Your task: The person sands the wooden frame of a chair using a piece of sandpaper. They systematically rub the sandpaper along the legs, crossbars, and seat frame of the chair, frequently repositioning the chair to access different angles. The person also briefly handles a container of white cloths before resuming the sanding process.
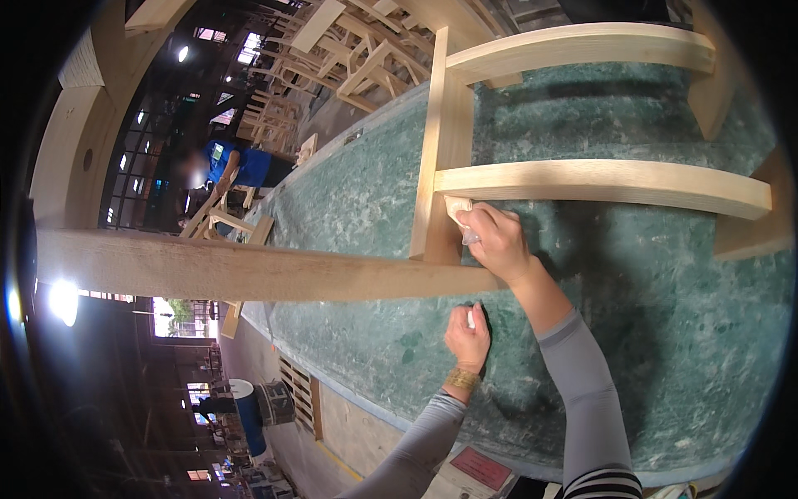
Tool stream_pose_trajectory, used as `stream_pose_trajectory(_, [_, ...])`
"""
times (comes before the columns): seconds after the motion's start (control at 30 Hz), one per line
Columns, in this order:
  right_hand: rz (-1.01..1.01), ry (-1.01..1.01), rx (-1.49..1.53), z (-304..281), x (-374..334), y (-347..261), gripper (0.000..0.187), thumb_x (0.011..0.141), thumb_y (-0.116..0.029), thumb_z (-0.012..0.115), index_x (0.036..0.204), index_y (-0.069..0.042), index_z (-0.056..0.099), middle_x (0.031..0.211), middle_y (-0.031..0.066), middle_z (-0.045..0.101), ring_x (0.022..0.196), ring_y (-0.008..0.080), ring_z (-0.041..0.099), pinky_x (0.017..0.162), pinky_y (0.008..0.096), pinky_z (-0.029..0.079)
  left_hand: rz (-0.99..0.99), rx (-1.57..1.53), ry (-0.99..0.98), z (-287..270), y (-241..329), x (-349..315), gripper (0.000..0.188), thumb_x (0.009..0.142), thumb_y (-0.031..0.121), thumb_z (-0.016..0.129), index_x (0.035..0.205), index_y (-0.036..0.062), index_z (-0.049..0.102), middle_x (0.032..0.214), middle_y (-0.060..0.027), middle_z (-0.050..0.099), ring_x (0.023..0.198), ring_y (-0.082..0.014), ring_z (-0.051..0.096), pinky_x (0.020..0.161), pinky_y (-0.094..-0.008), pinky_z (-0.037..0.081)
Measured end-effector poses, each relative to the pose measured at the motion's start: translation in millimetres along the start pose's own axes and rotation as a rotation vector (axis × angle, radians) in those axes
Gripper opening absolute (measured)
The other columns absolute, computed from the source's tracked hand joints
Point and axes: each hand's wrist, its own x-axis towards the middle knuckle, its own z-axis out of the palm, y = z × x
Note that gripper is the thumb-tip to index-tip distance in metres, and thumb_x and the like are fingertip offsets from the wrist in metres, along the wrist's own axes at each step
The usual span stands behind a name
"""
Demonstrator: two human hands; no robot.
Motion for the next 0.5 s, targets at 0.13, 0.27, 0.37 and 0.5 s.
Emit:
stream_pose_trajectory(0.13, [0.02, 0.043, 0.061, 0.2, -3.1, 0.8, 0.02, 0.068, 0.01, 0.064, 0.085, -0.001, 0.06, 0.07, 0.013, 0.056, 0.058, 0.0315, 0.059, 0.05, 0.0375, 0.047, -0.003, 0.008, -0.02, -0.3, -0.4, 0.9, 0.023, 0.087, 0.022, 0.063, 0.073, 0.0068, 0.054, 0.07, -0.0135, 0.057, 0.063, -0.0363, 0.056, 0.056, -0.0434, 0.043])
stream_pose_trajectory(0.27, [0.05, -0.007, 0.012, -0.8, -5.3, 1.8, 0.021, 0.067, 0.011, 0.062, 0.085, 0.0, 0.06, 0.071, 0.0129, 0.057, 0.059, 0.0313, 0.059, 0.05, 0.0373, 0.048, 0.01, -0.011, 0.0, -0.2, -0.9, 0.7, 0.023, 0.087, 0.022, 0.063, 0.073, 0.0068, 0.054, 0.07, -0.0135, 0.057, 0.063, -0.0367, 0.055, 0.055, -0.0437, 0.042])
stream_pose_trajectory(0.37, [0.052, -0.022, -0.014, -0.2, -5.7, 3.3, 0.021, 0.067, 0.011, 0.061, 0.084, 0.0, 0.06, 0.072, 0.0129, 0.058, 0.06, 0.0313, 0.06, 0.051, 0.0374, 0.048, 0.008, -0.002, -0.009, -0.4, -0.7, 0.7, 0.023, 0.087, 0.022, 0.063, 0.073, 0.0069, 0.054, 0.07, -0.0136, 0.057, 0.063, -0.0369, 0.055, 0.055, -0.0437, 0.042])
stream_pose_trajectory(0.5, [0.101, -0.028, 0.025, -0.7, -8.0, 3.0, 0.02, 0.067, 0.011, 0.061, 0.084, 0.0, 0.059, 0.072, 0.0129, 0.058, 0.06, 0.0316, 0.06, 0.051, 0.0376, 0.048, 0.01, -0.009, 0.005, -1.0, -0.1, 0.7, 0.023, 0.087, 0.022, 0.063, 0.073, 0.0069, 0.054, 0.07, -0.0136, 0.056, 0.063, -0.0371, 0.055, 0.055, -0.0437, 0.042])
